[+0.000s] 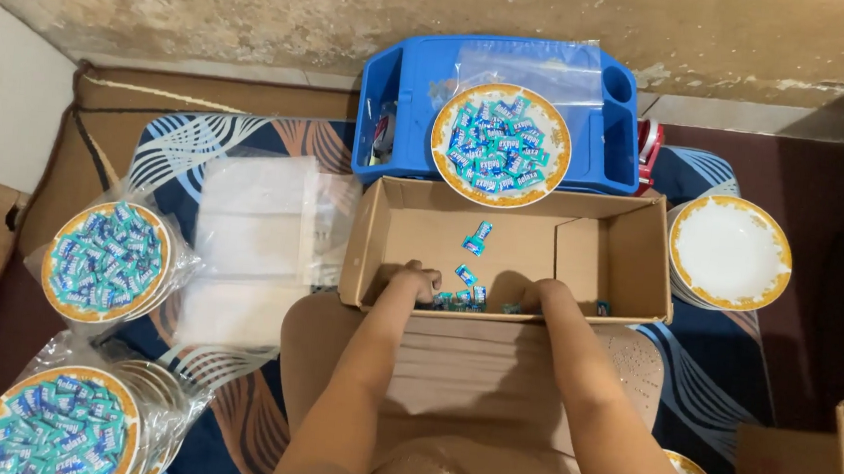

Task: Packing small wrapped items from plates into a cardboard box while sitting on the floor.

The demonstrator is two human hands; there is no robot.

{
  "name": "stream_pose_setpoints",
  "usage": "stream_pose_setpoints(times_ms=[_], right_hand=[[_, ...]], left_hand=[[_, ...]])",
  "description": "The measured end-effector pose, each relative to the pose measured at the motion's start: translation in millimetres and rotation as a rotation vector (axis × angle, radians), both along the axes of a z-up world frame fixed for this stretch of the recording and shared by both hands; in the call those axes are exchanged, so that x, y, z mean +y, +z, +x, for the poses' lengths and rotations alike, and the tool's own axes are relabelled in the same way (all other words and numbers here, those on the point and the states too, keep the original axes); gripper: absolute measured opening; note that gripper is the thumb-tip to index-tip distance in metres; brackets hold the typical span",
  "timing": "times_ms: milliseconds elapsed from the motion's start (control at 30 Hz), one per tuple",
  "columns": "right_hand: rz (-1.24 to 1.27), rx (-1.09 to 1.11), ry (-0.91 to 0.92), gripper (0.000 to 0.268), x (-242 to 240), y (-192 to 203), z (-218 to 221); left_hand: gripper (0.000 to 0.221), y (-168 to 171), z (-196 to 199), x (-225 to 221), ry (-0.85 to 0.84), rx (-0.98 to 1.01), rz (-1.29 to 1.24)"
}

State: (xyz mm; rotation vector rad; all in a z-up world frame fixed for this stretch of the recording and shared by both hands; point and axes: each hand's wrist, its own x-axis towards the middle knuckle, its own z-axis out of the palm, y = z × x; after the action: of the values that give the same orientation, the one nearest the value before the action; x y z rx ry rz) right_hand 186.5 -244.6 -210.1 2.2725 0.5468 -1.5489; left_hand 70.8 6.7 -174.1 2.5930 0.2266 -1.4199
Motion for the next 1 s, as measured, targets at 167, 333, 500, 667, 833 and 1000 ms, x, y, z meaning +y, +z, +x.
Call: stream_pose_setpoints(times_ms=[167,333,500,667,833,1000], right_hand=[[0.159,0.110,0.060,0.054,-28.1,-29.3,17.6],[0.364,0.177,0.039,0.049,-7.1,41.3,-4.1],[0.602,0.189,0.047,0.044,-10.8,53.2,-13.0],[0.672,0.119,-0.063,0.052,-10.9,92.8,-37.2],[0.704,-0.065,-0.163,0.052,-18.0,84.9,-44.5],[1.157,0.107,-0.694,0.028,-20.9,104.7,-50.5]], left_hand=[[0.051,-49.4,8.0,11.2,-0.097,0.080,-0.158],[0.051,-21.8,-3.2,12.6,-0.053,0.045,-0.318],[0.052,-5.2,-4.9,-5.3,-0.116,-0.029,-0.434],[0.038,11.0,-13.3,-5.9,-0.065,-0.137,-0.427],[0.025,8.1,-17.7,-12.0,-0.026,-0.272,-0.338],[0.025,-18.8,-7.6,-1.2,0.520,-0.536,-0.740]])
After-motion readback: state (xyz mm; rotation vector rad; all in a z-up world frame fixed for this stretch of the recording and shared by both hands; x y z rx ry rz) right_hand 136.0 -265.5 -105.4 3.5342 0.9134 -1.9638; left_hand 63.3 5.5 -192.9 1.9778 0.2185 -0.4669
